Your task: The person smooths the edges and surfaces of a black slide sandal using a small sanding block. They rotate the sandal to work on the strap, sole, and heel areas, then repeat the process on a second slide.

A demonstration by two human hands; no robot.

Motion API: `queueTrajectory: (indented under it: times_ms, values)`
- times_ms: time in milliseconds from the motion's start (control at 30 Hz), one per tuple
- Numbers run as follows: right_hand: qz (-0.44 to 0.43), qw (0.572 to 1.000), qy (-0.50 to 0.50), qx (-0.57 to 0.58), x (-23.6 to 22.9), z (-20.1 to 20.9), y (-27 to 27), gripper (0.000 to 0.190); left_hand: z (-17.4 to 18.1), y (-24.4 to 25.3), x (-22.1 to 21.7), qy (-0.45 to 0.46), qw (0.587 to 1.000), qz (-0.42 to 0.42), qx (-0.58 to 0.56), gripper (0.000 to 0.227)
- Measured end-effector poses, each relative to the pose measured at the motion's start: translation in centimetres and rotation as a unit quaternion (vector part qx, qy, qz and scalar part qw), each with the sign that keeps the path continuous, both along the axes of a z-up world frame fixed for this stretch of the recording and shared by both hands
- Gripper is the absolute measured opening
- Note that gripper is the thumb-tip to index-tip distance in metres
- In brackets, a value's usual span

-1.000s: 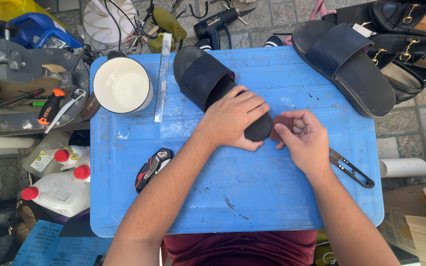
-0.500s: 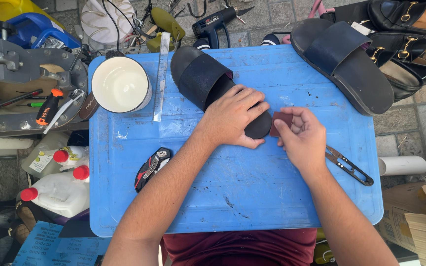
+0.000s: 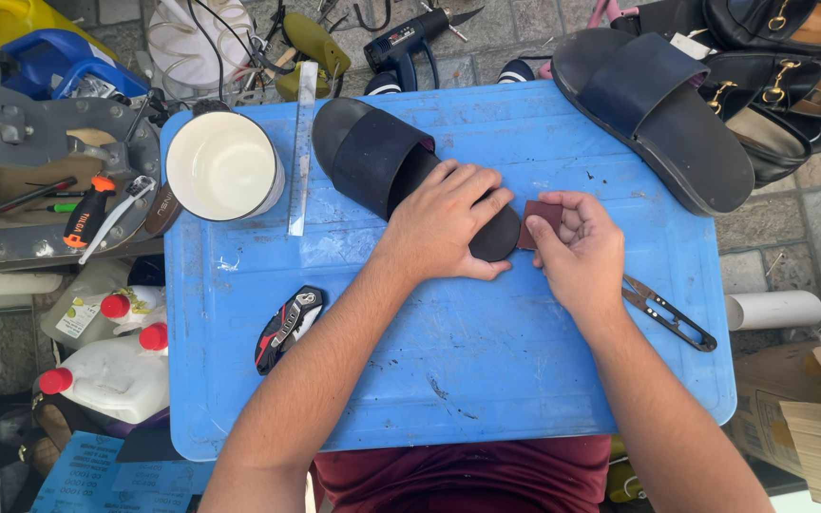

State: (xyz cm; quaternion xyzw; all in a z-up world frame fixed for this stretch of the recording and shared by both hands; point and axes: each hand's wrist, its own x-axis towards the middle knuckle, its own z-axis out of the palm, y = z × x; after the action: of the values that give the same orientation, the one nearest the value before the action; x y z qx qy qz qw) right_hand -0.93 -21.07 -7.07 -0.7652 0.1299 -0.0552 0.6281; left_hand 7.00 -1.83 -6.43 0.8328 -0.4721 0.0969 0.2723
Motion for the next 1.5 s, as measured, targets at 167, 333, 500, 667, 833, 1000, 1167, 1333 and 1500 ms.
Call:
queueTrajectory:
  times_ms: [167, 333, 500, 667, 833, 1000, 1167, 1333, 1500]
  values:
    - [0.033, 0.999, 0.016, 0.039, -1.0, 0.0, -0.1, 0.025, 0.7, 0.1, 0.1, 0.004, 1.000, 0.003, 0.003, 0.079]
    - [0.038, 0.997, -0.032, 0.055, -0.9, -0.8, -1.4, 0.034, 1.6, 0.4, 0.4, 0.009, 1.000, -0.024, 0.010, 0.104]
    - [0.056, 0.994, -0.093, 0.033, -0.1, -1.2, -3.5, 0.037, 2.4, 0.5, 0.5, 0.098, 0.991, -0.036, 0.082, 0.098]
    - [0.108, 0.982, -0.131, 0.084, -0.2, -1.9, -4.0, 0.028, 2.8, 0.7, 0.8, 0.089, 0.983, -0.095, 0.133, 0.045]
    - [0.151, 0.980, -0.103, 0.083, -0.4, -2.1, -3.8, 0.022, 3.4, 0.5, -0.9, -0.055, 0.995, -0.055, 0.068, 0.030]
    - [0.175, 0.975, -0.115, 0.081, -0.8, -1.7, -3.3, 0.021, 3.0, 1.1, -1.3, -0.071, 0.995, -0.044, -0.048, 0.020]
    - [0.205, 0.964, -0.107, 0.130, -1.1, -1.2, -2.0, 0.016, 1.5, 1.3, 0.5, -0.070, 0.977, -0.069, -0.191, 0.018]
    - [0.223, 0.962, -0.108, 0.118, -1.4, -0.3, -0.5, 0.013, 1.0, 1.6, 0.7, -0.014, 0.963, -0.001, -0.269, 0.022]
    - [0.214, 0.962, -0.159, -0.052, -0.5, 1.0, 1.1, 0.012, 1.2, 2.1, 0.3, 0.032, 0.955, 0.037, -0.293, 0.030]
